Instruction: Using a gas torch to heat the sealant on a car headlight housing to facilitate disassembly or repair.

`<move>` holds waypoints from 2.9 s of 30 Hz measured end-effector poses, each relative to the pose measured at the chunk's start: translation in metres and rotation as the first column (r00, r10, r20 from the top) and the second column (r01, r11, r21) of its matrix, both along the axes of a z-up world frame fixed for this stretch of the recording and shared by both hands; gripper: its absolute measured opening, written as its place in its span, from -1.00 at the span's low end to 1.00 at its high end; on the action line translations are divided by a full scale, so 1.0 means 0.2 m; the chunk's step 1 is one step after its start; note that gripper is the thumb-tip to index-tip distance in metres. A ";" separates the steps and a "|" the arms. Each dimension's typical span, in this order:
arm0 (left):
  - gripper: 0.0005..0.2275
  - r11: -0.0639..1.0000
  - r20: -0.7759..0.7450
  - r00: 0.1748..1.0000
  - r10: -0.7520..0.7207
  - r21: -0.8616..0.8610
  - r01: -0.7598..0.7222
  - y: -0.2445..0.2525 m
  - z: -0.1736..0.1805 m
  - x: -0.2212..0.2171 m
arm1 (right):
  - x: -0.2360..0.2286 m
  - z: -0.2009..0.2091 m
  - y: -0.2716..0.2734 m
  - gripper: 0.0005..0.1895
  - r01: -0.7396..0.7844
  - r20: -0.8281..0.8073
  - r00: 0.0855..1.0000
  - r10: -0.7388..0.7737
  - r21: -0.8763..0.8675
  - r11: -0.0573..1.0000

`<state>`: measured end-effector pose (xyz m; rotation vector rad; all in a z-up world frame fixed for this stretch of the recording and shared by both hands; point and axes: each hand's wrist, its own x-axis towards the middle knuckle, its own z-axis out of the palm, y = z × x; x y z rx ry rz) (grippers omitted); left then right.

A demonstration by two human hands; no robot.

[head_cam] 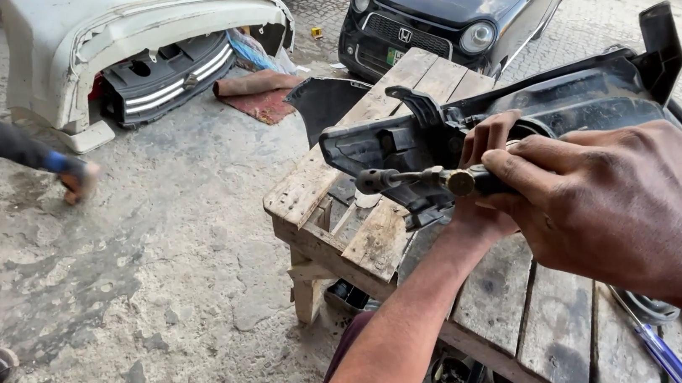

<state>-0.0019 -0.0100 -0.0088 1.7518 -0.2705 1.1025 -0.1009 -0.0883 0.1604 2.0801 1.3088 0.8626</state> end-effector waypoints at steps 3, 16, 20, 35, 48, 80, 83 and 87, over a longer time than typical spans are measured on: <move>-0.51 1.000 0.059 0.998 0.011 -0.006 -0.011 -0.01 -0.02 0.02 | 0.01 -0.03 -0.03 -0.66 0.045 0.011 0.999 -0.045 -0.081 0.996; -0.76 0.989 0.204 0.969 0.142 0.001 -0.145 -0.06 -0.03 0.06 | 0.00 -0.03 -0.04 -0.71 0.292 -0.075 0.945 -0.319 -0.248 0.924; -0.55 0.968 0.332 0.919 0.214 0.056 -0.245 -0.06 0.02 0.00 | 0.00 -0.05 -0.06 -0.72 0.307 -0.064 0.941 -0.333 -0.257 0.916; -0.60 0.961 0.357 0.903 0.240 0.047 -0.273 -0.07 0.03 -0.02 | 0.02 -0.07 -0.04 -0.48 0.413 -0.159 0.854 -0.495 -0.370 0.832; -0.54 0.992 0.173 0.977 0.123 -0.033 -0.119 -0.05 0.00 -0.02 | -0.02 -0.02 -0.07 -0.65 -0.058 -0.004 0.998 0.058 0.045 0.997; -0.55 0.958 0.219 0.963 0.160 0.199 -0.205 -0.01 0.02 -0.02 | 0.28 0.14 -0.29 -0.48 0.309 -0.106 0.951 -0.292 0.216 0.926; -0.56 0.961 0.230 0.962 0.147 0.198 -0.194 -0.01 0.02 -0.02 | 0.30 0.18 -0.32 -0.47 0.427 -0.163 0.902 -0.400 0.199 0.882; -0.54 0.958 0.216 0.965 0.151 0.209 -0.197 -0.01 0.01 0.02 | 0.36 0.18 -0.44 -0.48 0.339 -0.046 0.940 -0.339 0.255 0.906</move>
